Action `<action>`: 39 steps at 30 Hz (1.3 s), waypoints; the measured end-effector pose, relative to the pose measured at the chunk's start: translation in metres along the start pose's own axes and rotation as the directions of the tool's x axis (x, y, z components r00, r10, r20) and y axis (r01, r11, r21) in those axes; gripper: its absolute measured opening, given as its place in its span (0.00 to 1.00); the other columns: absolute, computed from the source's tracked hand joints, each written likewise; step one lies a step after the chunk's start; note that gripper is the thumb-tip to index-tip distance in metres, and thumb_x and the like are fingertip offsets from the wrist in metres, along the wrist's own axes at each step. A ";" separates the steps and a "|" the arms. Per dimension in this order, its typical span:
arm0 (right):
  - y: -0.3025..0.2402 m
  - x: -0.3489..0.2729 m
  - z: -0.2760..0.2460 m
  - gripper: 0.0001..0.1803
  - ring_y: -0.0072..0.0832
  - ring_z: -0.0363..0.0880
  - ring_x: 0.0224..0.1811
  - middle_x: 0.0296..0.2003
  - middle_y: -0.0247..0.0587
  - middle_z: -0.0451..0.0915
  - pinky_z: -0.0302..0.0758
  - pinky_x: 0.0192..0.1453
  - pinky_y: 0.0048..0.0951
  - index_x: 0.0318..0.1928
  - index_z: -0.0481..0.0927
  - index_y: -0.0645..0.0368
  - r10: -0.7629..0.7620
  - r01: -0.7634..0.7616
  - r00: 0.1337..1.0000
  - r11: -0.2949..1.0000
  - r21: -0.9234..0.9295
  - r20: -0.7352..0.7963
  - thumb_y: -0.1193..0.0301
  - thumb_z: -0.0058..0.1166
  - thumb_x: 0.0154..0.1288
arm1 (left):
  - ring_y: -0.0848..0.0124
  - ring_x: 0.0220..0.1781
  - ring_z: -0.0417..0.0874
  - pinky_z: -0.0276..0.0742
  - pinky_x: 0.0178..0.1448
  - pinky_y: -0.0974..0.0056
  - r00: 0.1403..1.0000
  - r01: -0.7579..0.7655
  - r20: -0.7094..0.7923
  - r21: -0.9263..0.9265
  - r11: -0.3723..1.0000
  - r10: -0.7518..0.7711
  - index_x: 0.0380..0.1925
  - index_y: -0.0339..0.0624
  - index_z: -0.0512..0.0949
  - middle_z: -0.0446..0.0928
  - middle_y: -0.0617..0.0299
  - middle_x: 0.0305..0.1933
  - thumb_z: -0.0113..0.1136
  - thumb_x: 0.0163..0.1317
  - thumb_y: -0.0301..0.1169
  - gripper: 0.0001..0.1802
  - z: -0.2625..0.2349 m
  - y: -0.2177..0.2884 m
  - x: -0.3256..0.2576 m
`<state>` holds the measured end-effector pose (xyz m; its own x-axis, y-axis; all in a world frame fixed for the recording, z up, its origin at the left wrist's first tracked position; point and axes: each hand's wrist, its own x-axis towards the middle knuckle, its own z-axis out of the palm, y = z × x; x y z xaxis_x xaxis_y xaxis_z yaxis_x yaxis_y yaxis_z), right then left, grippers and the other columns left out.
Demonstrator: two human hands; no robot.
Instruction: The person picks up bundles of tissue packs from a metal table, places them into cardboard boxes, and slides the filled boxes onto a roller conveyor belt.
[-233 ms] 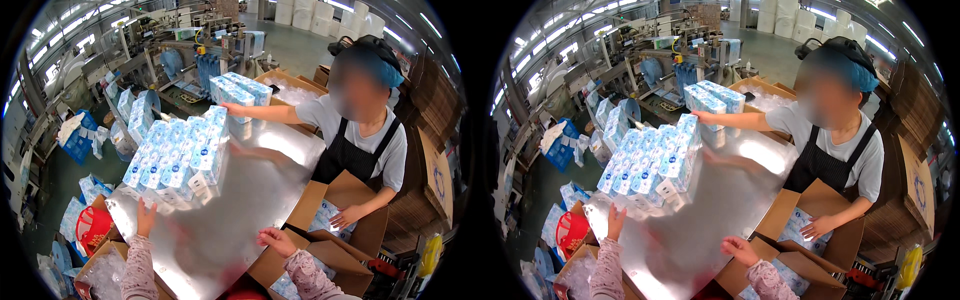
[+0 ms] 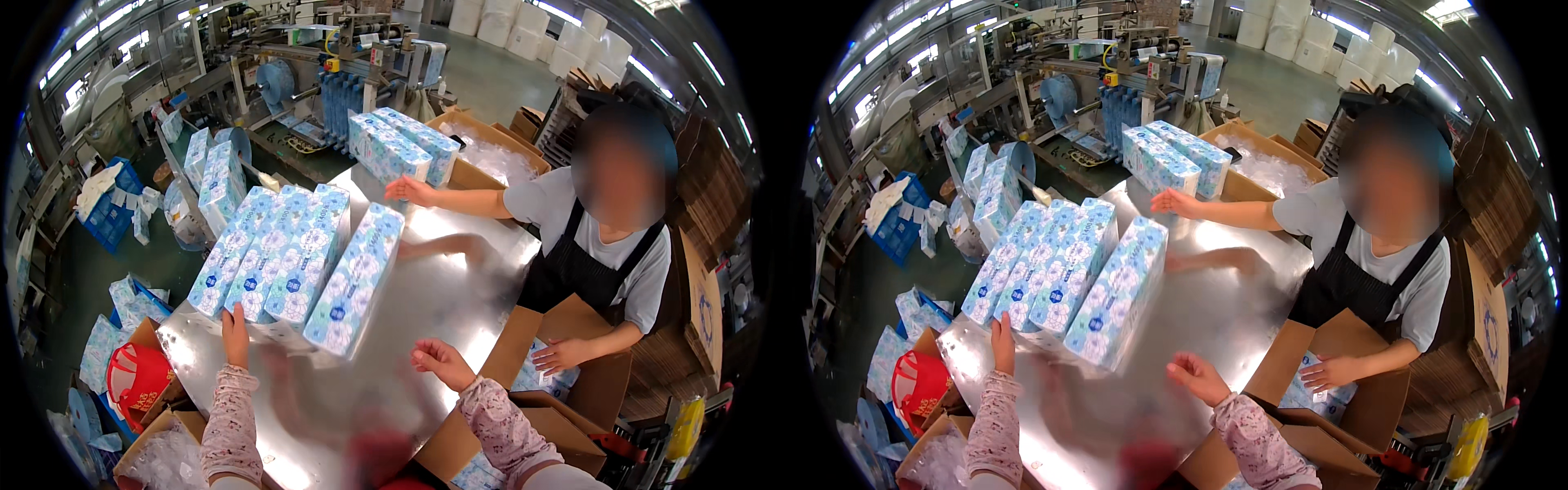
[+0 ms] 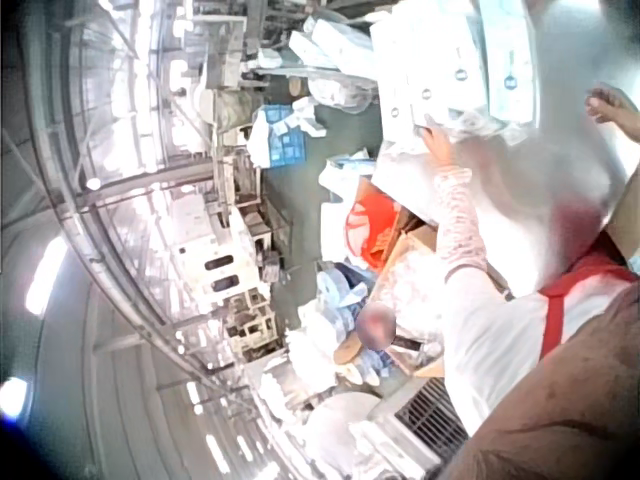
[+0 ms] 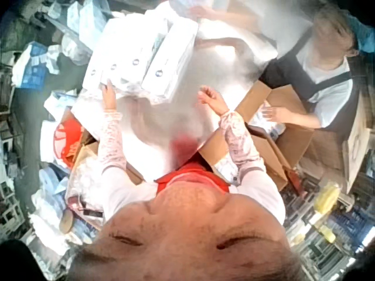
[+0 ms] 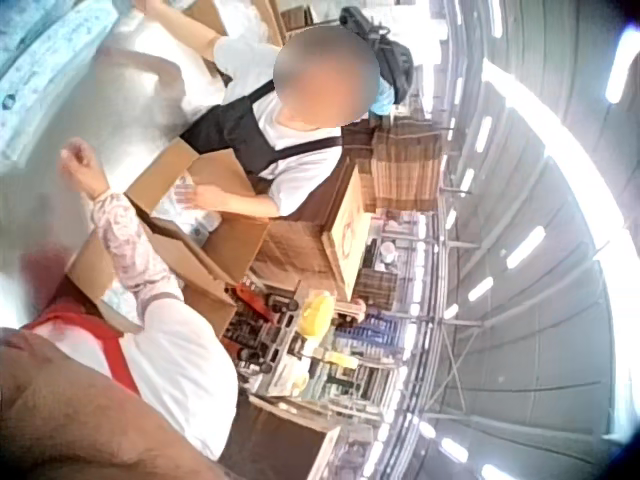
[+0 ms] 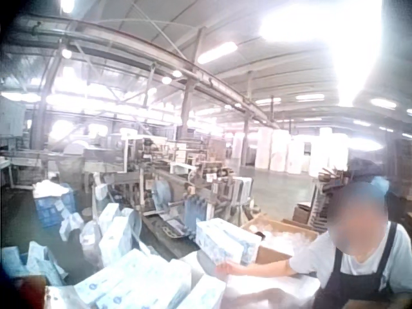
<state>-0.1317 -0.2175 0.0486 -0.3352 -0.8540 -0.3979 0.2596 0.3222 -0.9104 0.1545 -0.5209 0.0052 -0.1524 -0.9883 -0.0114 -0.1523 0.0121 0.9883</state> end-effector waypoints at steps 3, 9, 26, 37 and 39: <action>-0.026 0.038 0.021 0.29 0.27 0.72 0.47 0.46 0.41 0.72 0.72 0.49 0.29 0.57 0.61 0.64 -0.003 0.001 0.998 0.999 -0.035 -0.057 0.61 0.54 0.61 | 0.74 0.39 0.70 0.66 0.45 0.71 1.000 0.006 -0.009 -0.240 0.971 -0.008 0.39 0.35 0.70 0.72 0.63 0.36 0.51 0.62 0.38 0.16 0.015 -0.005 0.017; -0.032 0.134 0.041 0.27 0.24 0.74 0.40 0.42 0.40 0.75 0.72 0.43 0.25 0.53 0.67 0.68 -0.207 0.154 0.942 0.966 -0.208 -0.266 0.64 0.53 0.57 | 0.77 0.45 0.71 0.67 0.48 0.72 0.824 0.213 0.558 -0.151 0.965 -0.095 0.46 0.35 0.71 0.73 0.62 0.43 0.54 0.60 0.39 0.20 0.009 0.017 0.052; -0.052 0.124 -0.012 0.31 0.32 0.73 0.51 0.52 0.44 0.72 0.69 0.56 0.32 0.59 0.62 0.59 0.150 -0.237 0.961 0.883 0.404 0.234 0.54 0.47 0.61 | 0.68 0.56 0.70 0.68 0.56 0.64 0.496 0.628 0.826 -0.130 0.767 -0.266 0.63 0.38 0.53 0.66 0.58 0.57 0.62 0.52 0.41 0.42 0.064 0.020 0.011; -0.015 -0.078 -0.021 0.40 0.39 0.69 0.55 0.55 0.49 0.68 0.66 0.59 0.37 0.61 0.59 0.65 0.030 -0.073 0.994 0.890 0.451 0.100 0.67 0.59 0.46 | 0.63 0.62 0.59 0.56 0.64 0.58 0.629 0.173 0.766 -0.301 0.938 0.130 0.62 0.35 0.47 0.59 0.51 0.59 0.69 0.42 0.35 0.51 0.003 0.078 -0.197; -0.026 -0.117 -0.041 0.39 0.40 0.67 0.57 0.56 0.51 0.68 0.65 0.60 0.38 0.61 0.59 0.66 -0.201 0.152 0.976 0.901 0.407 0.079 0.69 0.58 0.47 | 0.63 0.61 0.61 0.57 0.63 0.58 0.542 0.165 0.827 -0.281 0.945 0.151 0.61 0.35 0.50 0.60 0.51 0.59 0.70 0.40 0.35 0.50 0.014 0.101 -0.208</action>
<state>-0.1366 -0.1094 0.1136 -0.3079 -0.9308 -0.1969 0.5511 -0.0058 -0.8344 0.1574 -0.3119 0.1058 -0.9131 -0.4074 0.0170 0.1050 -0.1947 0.9752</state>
